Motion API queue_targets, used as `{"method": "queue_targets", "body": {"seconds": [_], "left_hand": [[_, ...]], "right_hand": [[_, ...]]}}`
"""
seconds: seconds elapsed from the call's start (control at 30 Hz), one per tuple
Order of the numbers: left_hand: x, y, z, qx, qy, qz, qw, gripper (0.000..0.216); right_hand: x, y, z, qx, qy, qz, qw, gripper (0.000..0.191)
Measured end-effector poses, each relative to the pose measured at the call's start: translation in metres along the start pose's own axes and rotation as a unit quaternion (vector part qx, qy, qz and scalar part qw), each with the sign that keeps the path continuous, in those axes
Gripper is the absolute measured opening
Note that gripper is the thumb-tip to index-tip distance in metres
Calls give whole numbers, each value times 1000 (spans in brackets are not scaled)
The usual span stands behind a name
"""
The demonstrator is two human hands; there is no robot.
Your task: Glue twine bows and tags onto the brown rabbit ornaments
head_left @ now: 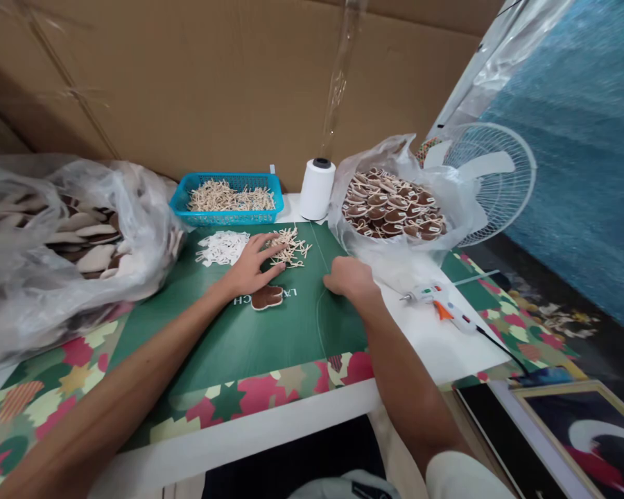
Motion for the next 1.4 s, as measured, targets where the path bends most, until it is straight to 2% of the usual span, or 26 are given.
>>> {"method": "queue_targets", "body": {"seconds": [0.17,0.27,0.33,0.4,0.47,0.53,0.57,0.67,0.7,0.77,0.9,0.97,1.03,1.1,1.17,1.3,1.4], "left_hand": [[0,0,1,2,5,-8,1000,50],[-1,1,2,3,13,-14,1000,51],[-1,1,3,5,22,-22,999,50],[-1,3,6,9,36,-35,999,50],[-1,5,11,13,52,-55,997,50],[-2,7,15,18,66,-79,995,51],[-2,8,17,21,71,-92,993,51],[-2,15,19,26,77,-136,987,52],[-1,19,18,26,77,-154,985,51],[1,30,17,24,74,-198,977,51],[7,61,21,4,75,-312,947,51],[9,74,29,-12,84,-357,930,49],[9,82,38,-29,95,-374,922,45],[7,85,46,-45,101,-358,927,38],[3,82,52,-58,96,-304,946,31],[-2,61,55,-82,52,-127,987,30],[2,42,57,-99,34,-22,994,41]], "right_hand": [[4,13,-4,-16,-2,-35,999,32],[2,25,4,-57,37,-87,994,34],[0,37,13,-134,90,-166,973,35],[-2,44,19,-228,138,-249,931,38],[-5,37,27,-295,163,-283,898,38],[-9,20,42,-317,189,-263,891,38],[-12,9,53,-311,204,-238,897,46],[-23,-23,81,-255,214,-147,932,97],[-28,-29,88,-239,208,-126,940,108],[-38,-36,96,-222,194,-107,950,119],[-54,-39,109,-200,194,-112,954,121],[-59,-39,116,-191,210,-132,950,115],[-63,-40,121,-191,222,-154,944,104],[-68,-41,125,-196,226,-169,939,91],[-74,-42,127,-203,224,-176,937,78],[-89,-42,131,-216,216,-192,933,64],[-96,-41,133,-224,211,-199,930,60]]}}
Point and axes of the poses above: each hand's wrist, its own x-axis away from the middle knuckle, its own y-axis out of the back of the hand, z = x × y, the point moved 7 cm from there along -x, towards the middle knuckle, and after that the axes turned 9 degrees about -z, right-handed, at the moved point
